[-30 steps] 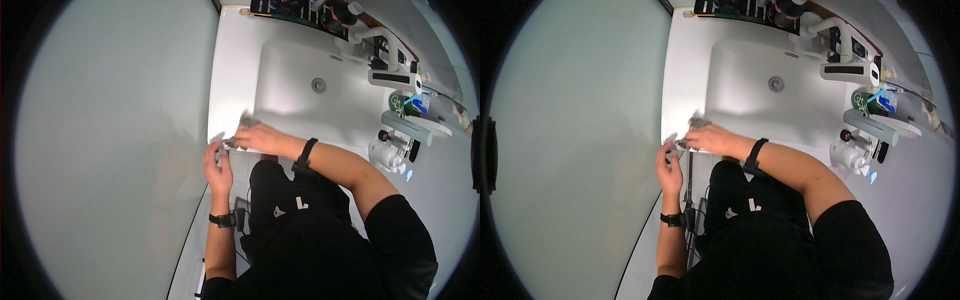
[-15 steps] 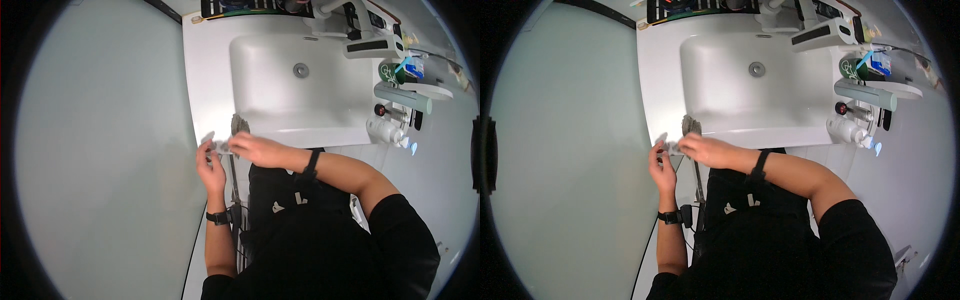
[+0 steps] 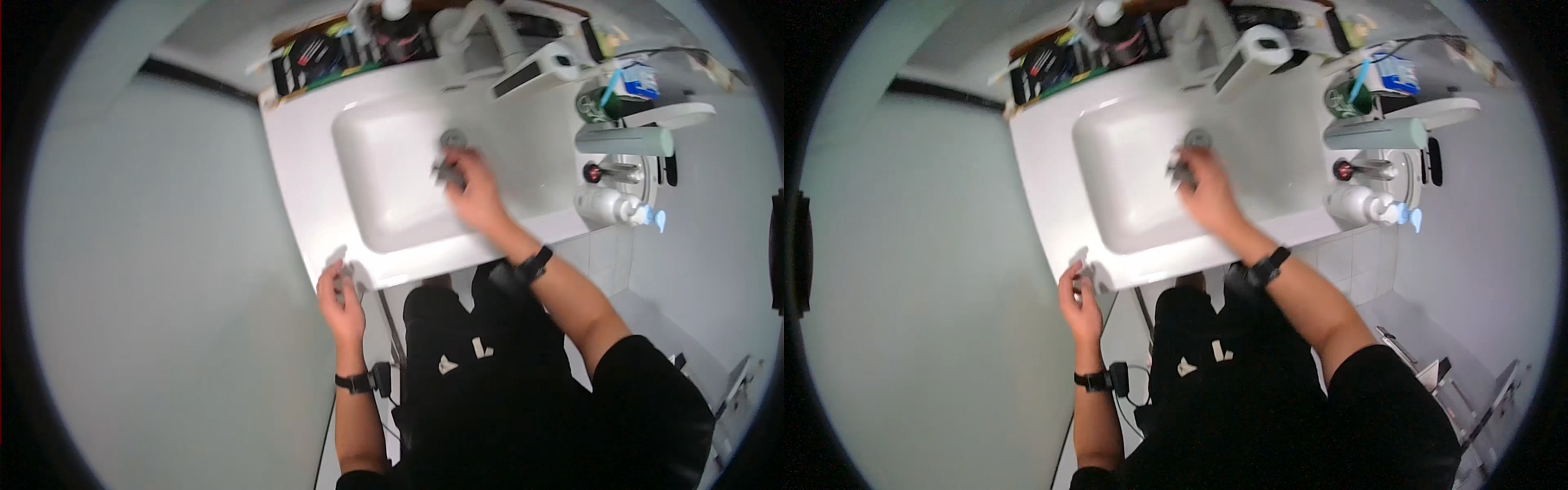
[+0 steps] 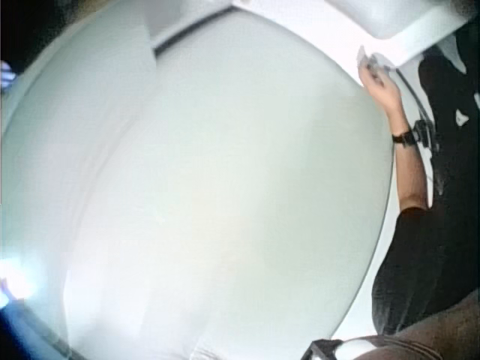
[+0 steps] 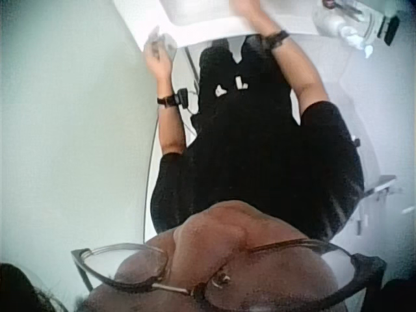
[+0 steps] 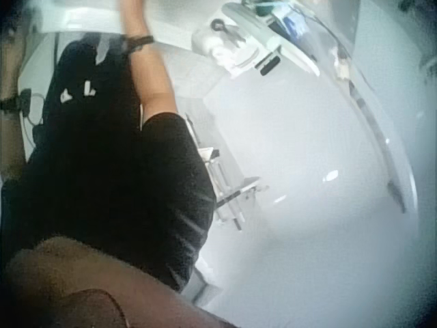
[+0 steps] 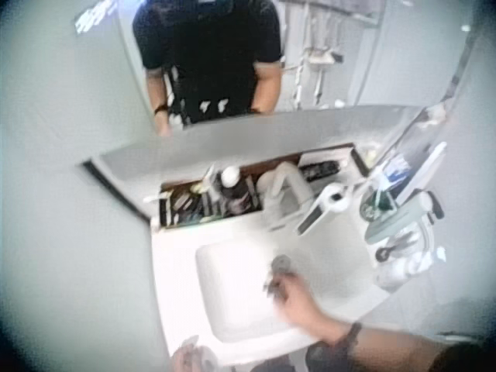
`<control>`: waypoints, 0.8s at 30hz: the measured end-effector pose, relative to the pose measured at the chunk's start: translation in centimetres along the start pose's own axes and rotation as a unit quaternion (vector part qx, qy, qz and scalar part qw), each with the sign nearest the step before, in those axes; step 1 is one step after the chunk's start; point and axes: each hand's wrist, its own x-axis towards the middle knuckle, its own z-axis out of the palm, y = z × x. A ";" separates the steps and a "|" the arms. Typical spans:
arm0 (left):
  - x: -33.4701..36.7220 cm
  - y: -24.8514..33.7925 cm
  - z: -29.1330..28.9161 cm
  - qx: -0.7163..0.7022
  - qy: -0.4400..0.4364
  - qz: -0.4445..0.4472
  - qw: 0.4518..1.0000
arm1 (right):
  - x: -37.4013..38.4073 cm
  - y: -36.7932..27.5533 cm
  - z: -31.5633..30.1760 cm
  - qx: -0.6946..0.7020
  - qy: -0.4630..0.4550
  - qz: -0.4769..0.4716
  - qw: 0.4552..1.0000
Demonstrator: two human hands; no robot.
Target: The person cleans the bathroom sink area. They wipe the countertop and the edges of the sink basin with a cloth, move various bottles and containers to clean underneath them, and then rinse the cloth in the sink.
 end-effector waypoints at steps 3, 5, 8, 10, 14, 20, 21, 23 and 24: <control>1.1 3.8 1.2 0.049 -0.047 0.040 0.997 | -5.1 -3.2 1.0 0.025 -0.190 -0.153 0.970; 1.6 4.9 1.9 0.049 -0.042 0.082 0.995 | -9.3 -2.2 3.6 0.015 -0.336 -0.232 0.913; 1.7 4.4 2.6 0.039 -0.016 0.081 0.996 | -11.3 -0.9 5.6 -0.064 -0.325 -0.347 0.878; 1.4 4.2 3.1 0.041 -0.016 0.063 0.997 | -11.3 -0.4 6.5 -0.097 -0.305 -0.392 0.862; 1.4 3.9 3.1 0.066 -0.028 0.028 0.997 | -10.2 0.8 3.6 -0.157 -0.200 -0.310 0.916; 2.7 3.9 5.1 0.136 -0.039 0.086 0.986 | -2.5 5.6 -3.6 -0.057 -0.010 0.018 0.998; 2.7 3.5 5.4 0.111 -0.041 0.077 0.990 | -0.7 4.8 -3.1 -0.057 0.026 -0.002 0.998; 2.7 3.1 6.1 0.084 -0.036 0.062 0.994 | 3.5 2.5 -1.4 -0.042 0.100 -0.069 0.992; 2.8 3.0 6.4 0.110 -0.042 0.079 0.990 | 5.3 1.6 -0.2 -0.027 0.140 -0.113 0.983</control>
